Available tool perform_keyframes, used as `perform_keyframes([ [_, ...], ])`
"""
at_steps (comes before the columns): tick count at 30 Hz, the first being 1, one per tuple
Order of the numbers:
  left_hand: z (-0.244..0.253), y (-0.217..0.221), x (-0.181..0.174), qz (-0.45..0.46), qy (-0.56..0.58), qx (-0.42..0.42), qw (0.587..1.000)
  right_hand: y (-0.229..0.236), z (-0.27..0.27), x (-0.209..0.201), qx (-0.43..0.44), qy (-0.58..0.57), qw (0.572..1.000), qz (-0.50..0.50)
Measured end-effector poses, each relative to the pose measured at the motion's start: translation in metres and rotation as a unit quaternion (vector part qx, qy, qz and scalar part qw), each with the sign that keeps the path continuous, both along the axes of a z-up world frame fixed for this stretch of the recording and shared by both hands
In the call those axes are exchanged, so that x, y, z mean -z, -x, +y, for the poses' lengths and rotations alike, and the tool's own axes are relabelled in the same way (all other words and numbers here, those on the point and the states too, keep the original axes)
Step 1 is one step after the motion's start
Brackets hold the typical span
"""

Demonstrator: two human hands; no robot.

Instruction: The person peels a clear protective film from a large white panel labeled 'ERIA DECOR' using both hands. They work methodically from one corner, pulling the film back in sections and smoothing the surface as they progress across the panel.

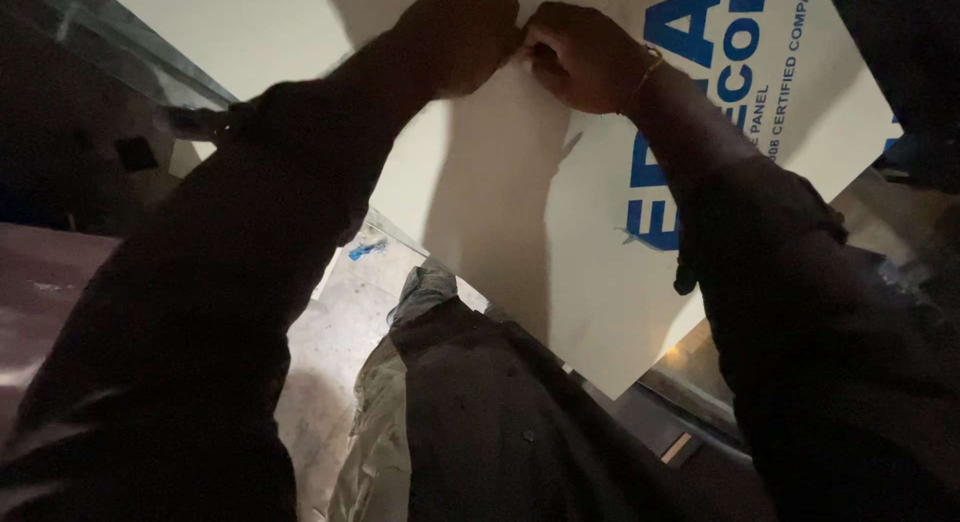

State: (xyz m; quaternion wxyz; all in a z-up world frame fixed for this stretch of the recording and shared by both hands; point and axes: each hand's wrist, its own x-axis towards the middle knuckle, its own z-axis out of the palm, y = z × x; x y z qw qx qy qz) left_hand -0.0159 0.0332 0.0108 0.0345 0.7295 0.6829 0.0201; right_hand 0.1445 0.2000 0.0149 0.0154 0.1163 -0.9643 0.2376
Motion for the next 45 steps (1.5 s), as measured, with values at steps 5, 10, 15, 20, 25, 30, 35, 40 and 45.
perform_keyframes([
  [5, -0.008, -0.004, 0.001, -0.033, 0.049, -0.008, 0.998, -0.003, -0.002, -0.002, 0.041, 0.045, 0.997, -0.046],
  [10, -0.011, -0.001, 0.003, -0.082, 0.048, -0.007, 0.995, -0.005, -0.008, 0.000, 0.053, 0.043, 0.997, -0.022],
  [15, -0.012, 0.006, 0.008, -0.161, -0.048, 0.018, 0.986, -0.015, -0.013, 0.003, 0.095, 0.034, 0.995, -0.006],
  [20, -0.014, 0.006, 0.013, -0.196, -0.025, -0.019, 0.980, -0.023, -0.016, -0.001, 0.102, 0.071, 0.992, -0.012],
  [25, -0.013, 0.004, 0.018, -0.194, -0.071, -0.012, 0.978, -0.026, -0.020, -0.009, 0.125, 0.095, 0.986, -0.050],
  [30, -0.009, 0.004, 0.019, -0.171, -0.002, -0.014, 0.985, -0.030, -0.025, -0.009, 0.105, 0.136, 0.985, 0.005],
  [35, -0.012, -0.006, 0.018, -0.051, -0.039, 0.002, 0.998, -0.025, -0.025, -0.004, 0.131, 0.143, 0.981, -0.021],
  [40, -0.018, -0.008, 0.014, -0.086, -0.028, 0.004, 0.996, -0.022, -0.028, -0.003, 0.153, 0.146, 0.977, -0.014],
  [45, -0.019, -0.004, 0.010, -0.081, -0.028, 0.024, 0.996, -0.022, -0.031, -0.004, 0.155, 0.146, 0.977, -0.014],
])
